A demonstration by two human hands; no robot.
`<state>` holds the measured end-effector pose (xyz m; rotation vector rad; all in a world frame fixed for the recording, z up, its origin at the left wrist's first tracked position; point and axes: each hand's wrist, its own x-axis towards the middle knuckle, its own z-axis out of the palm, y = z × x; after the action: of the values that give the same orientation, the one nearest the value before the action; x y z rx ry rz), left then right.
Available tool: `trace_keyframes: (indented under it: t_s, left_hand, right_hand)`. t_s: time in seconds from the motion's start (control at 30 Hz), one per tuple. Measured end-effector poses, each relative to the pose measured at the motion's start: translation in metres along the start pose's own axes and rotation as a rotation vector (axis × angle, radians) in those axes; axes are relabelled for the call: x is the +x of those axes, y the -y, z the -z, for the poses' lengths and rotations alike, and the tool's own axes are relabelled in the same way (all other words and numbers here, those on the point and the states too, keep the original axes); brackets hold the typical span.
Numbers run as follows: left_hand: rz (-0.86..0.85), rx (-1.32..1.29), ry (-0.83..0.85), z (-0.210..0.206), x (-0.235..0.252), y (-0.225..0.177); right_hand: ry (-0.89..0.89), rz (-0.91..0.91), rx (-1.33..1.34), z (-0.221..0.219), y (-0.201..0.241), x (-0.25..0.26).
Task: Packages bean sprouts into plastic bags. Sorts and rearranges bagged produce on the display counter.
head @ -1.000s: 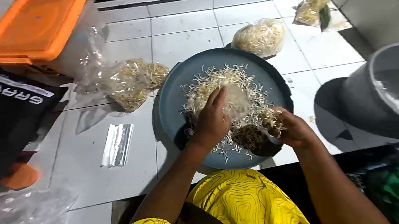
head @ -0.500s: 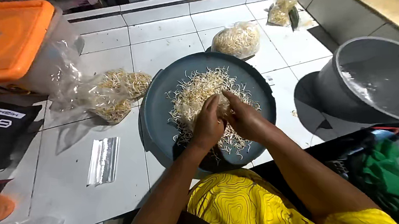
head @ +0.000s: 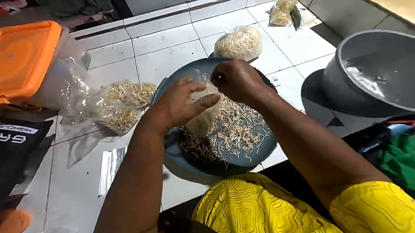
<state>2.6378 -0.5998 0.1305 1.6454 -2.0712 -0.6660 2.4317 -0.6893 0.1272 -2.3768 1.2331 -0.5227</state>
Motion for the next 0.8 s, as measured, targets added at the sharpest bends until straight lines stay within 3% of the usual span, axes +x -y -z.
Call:
trace_keyframes:
  t_s: [0.07, 0.23, 0.3, 0.43, 0.53, 0.6, 0.8]
  left_hand:
    - [0.025, 0.093, 0.085, 0.004, 0.005, 0.002]
    - [0.154, 0.263, -0.143, 0.004, 0.015, -0.003]
    - [0.162, 0.237, -0.203, 0.009, 0.011, -0.007]
    - [0.194, 0.054, -0.242, 0.029, -0.007, -0.020]
    - [0.206, -0.078, -0.294, 0.042, -0.022, -0.026]
    - [0.195, -0.138, -0.354, 0.045, -0.030, -0.030]
    - [0.138, -0.158, -0.517, 0.052, -0.047, -0.030]
  right_hand:
    - [-0.018, 0.041, 0.002, -0.001, 0.002, 0.004]
    - [-0.086, 0.158, 0.175, -0.015, -0.015, -0.002]
    - [0.015, 0.053, 0.130, -0.024, -0.035, -0.022]
    - [0.393, -0.323, -0.201, -0.073, -0.079, -0.092]
    - [0.444, -0.415, -0.275, -0.108, -0.088, -0.128]
    - [0.373, -0.375, -0.203, -0.125, -0.084, -0.141]
    - [0.338, 0.052, -0.034, -0.156, -0.047, -0.133]
